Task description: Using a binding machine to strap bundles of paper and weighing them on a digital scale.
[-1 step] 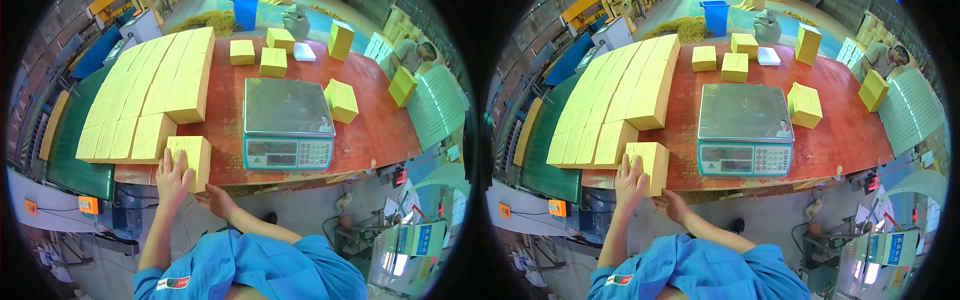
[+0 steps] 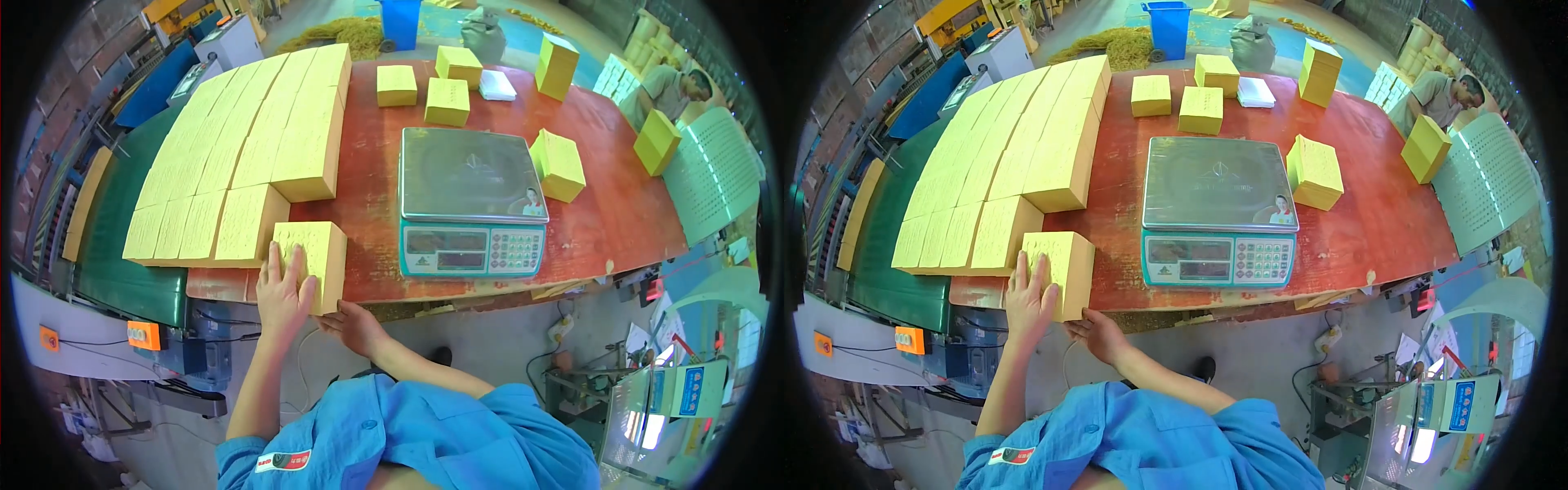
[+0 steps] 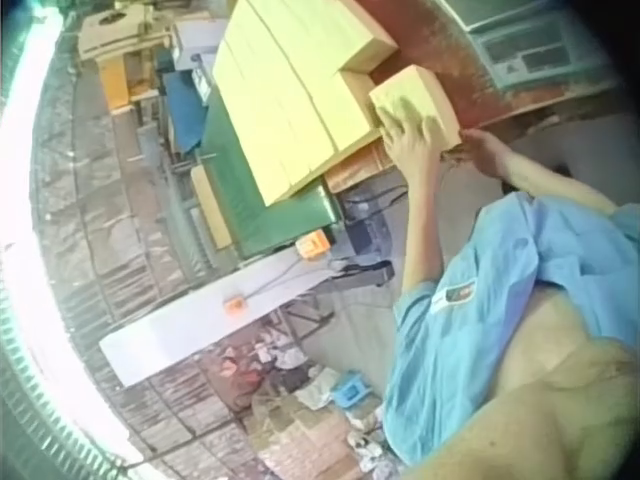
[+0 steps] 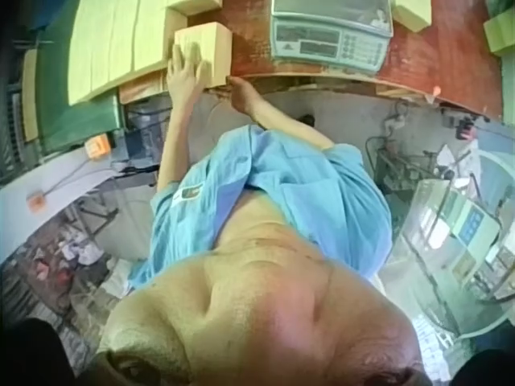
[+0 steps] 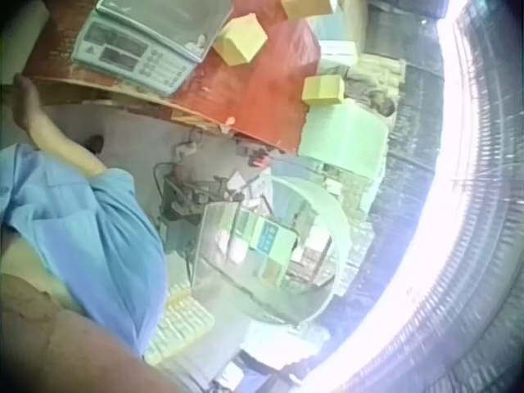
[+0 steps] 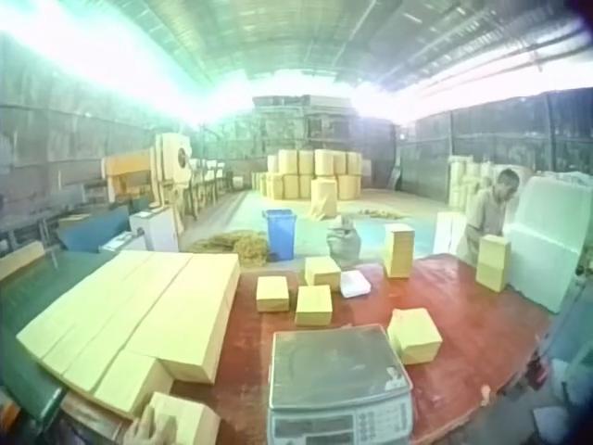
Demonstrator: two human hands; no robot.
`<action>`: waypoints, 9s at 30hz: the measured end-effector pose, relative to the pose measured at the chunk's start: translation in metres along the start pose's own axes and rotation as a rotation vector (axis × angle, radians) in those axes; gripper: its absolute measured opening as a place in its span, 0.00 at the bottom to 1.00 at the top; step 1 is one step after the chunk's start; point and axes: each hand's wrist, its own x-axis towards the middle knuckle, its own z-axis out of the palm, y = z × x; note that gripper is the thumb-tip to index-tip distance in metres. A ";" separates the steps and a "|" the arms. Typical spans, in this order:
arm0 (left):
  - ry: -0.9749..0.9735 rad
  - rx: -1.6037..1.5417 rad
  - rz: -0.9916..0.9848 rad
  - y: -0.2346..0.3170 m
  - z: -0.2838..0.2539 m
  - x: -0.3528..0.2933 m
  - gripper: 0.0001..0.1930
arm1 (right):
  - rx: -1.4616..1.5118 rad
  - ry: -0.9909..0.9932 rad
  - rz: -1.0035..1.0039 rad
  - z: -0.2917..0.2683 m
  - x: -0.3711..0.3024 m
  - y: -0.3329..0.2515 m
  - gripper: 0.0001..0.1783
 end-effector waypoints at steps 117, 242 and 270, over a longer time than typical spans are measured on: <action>0.107 -0.872 -0.379 0.274 0.021 0.273 0.24 | -2.325 0.379 -1.205 -0.040 -0.038 -0.663 0.14; -0.691 -1.753 -0.144 0.209 -0.049 0.185 0.28 | -1.049 0.338 -0.810 0.198 -0.185 -0.337 0.45; -0.488 -1.393 -0.540 0.258 0.016 0.241 0.21 | -1.294 0.285 -0.400 0.116 -0.106 -0.495 0.30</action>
